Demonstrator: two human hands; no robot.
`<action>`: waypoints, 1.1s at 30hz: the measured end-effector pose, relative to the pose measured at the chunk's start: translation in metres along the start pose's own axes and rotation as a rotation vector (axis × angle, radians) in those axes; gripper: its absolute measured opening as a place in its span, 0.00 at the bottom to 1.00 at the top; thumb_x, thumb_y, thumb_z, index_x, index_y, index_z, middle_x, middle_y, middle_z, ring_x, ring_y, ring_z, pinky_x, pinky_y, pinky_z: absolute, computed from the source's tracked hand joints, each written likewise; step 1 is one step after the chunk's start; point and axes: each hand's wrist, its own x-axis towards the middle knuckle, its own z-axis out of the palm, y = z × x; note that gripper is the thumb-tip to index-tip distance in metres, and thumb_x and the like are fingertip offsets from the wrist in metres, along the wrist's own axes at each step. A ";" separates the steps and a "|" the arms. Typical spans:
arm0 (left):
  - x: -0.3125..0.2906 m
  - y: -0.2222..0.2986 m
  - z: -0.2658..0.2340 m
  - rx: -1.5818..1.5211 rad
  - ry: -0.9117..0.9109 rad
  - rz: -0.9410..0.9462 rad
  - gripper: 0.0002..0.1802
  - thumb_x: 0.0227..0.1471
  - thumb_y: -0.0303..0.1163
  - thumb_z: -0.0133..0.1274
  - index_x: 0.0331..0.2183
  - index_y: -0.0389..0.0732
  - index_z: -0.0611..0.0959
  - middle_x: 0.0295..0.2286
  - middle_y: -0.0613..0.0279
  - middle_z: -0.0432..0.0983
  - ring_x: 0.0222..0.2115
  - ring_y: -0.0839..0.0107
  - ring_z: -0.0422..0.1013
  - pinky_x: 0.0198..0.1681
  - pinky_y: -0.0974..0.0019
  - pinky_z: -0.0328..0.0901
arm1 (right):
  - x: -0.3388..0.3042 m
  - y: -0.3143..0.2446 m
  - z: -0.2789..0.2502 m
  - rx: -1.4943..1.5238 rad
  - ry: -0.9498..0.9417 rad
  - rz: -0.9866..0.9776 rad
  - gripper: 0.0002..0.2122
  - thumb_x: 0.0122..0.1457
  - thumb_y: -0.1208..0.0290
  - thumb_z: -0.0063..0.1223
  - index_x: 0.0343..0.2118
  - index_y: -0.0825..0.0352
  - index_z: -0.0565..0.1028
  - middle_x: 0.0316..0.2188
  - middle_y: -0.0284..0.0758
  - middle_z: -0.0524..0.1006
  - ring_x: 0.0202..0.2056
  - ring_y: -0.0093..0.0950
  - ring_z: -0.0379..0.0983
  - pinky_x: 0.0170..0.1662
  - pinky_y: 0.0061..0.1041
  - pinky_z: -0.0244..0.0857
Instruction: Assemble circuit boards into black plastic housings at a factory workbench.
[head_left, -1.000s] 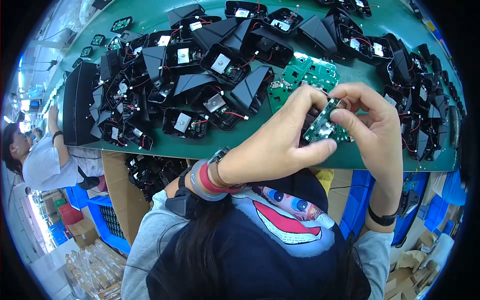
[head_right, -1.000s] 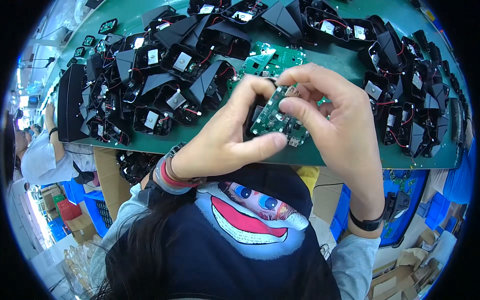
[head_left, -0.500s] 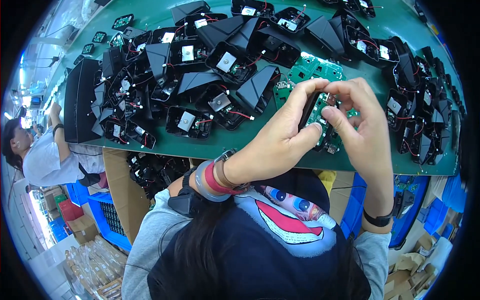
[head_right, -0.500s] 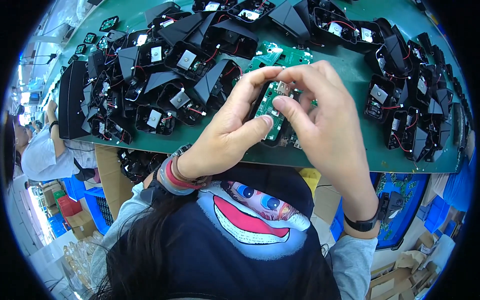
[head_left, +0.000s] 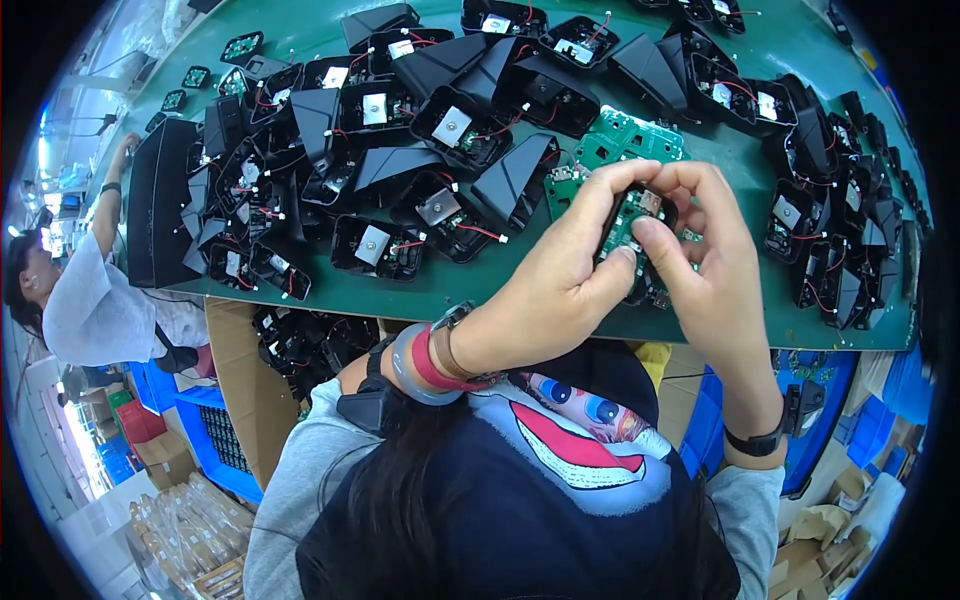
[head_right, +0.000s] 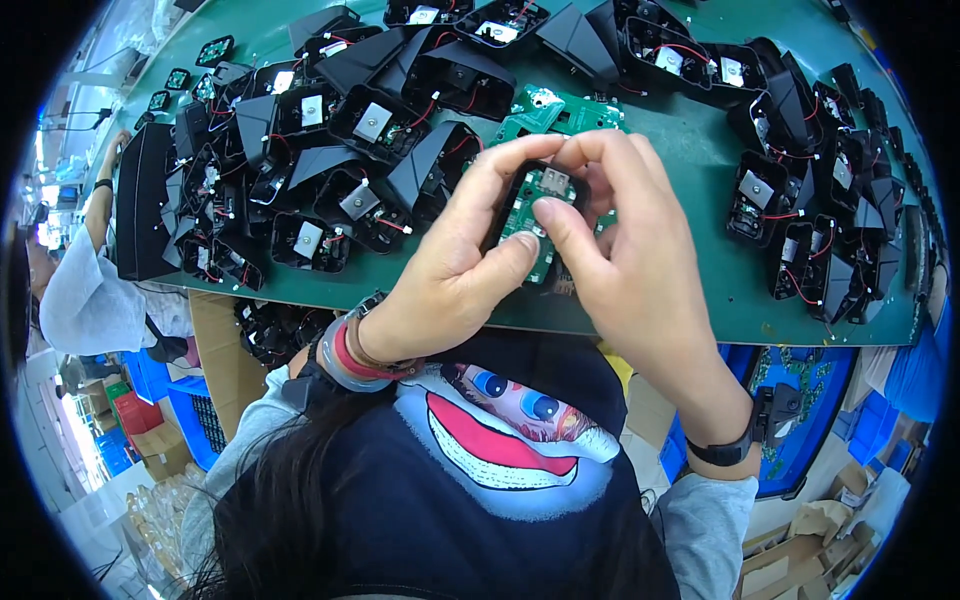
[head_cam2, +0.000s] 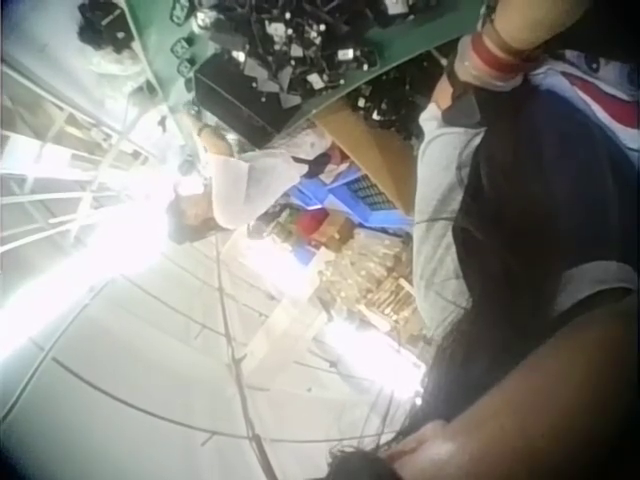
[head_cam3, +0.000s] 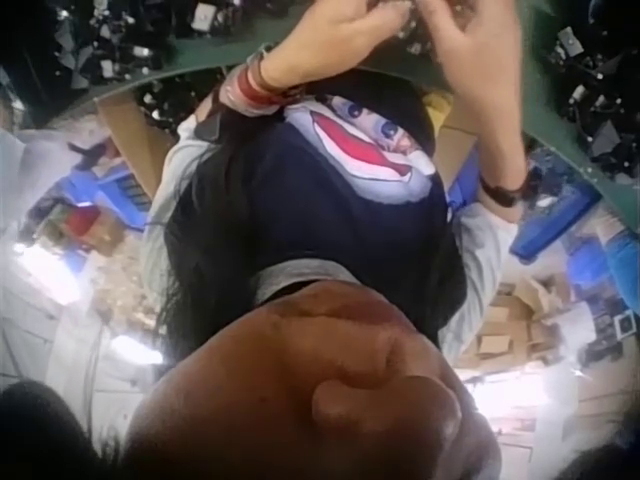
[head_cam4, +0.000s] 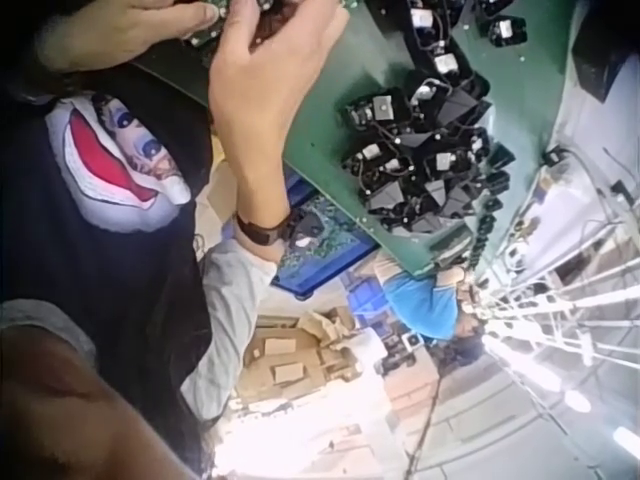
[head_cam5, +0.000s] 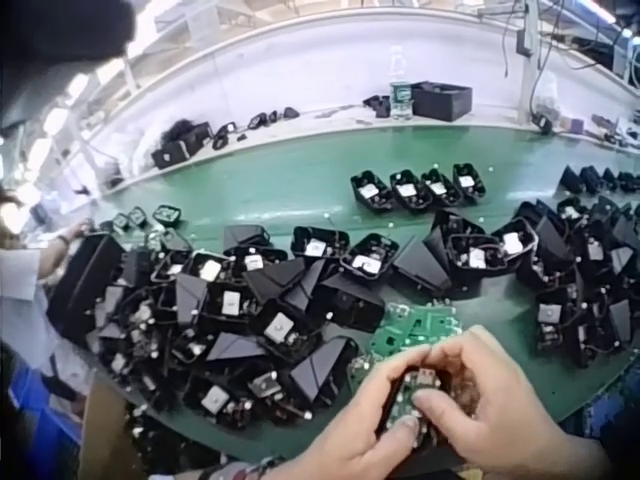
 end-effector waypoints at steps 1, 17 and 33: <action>-0.001 0.002 0.000 0.050 0.049 0.032 0.27 0.47 0.19 0.40 0.52 0.34 0.60 0.45 0.55 0.62 0.48 0.69 0.60 0.53 0.67 0.55 | 0.001 -0.003 0.001 0.003 -0.035 0.065 0.14 0.52 0.77 0.52 0.43 0.67 0.68 0.36 0.30 0.67 0.35 0.18 0.65 0.31 0.14 0.63; 0.002 0.006 0.002 -0.009 0.071 0.094 0.30 0.50 0.19 0.39 0.56 0.35 0.55 0.50 0.51 0.62 0.50 0.69 0.60 0.55 0.65 0.55 | -0.015 -0.010 0.014 0.474 -0.078 0.129 0.18 0.57 0.79 0.44 0.51 0.72 0.60 0.42 0.36 0.68 0.44 0.22 0.66 0.44 0.21 0.64; 0.163 0.138 -0.158 1.204 -0.122 -0.055 0.17 0.43 0.29 0.53 0.38 0.31 0.76 0.29 0.54 0.77 0.30 0.66 0.73 0.34 0.69 0.67 | -0.034 -0.001 -0.016 0.574 -0.055 0.176 0.16 0.55 0.72 0.51 0.45 0.71 0.66 0.36 0.35 0.71 0.37 0.23 0.69 0.40 0.20 0.63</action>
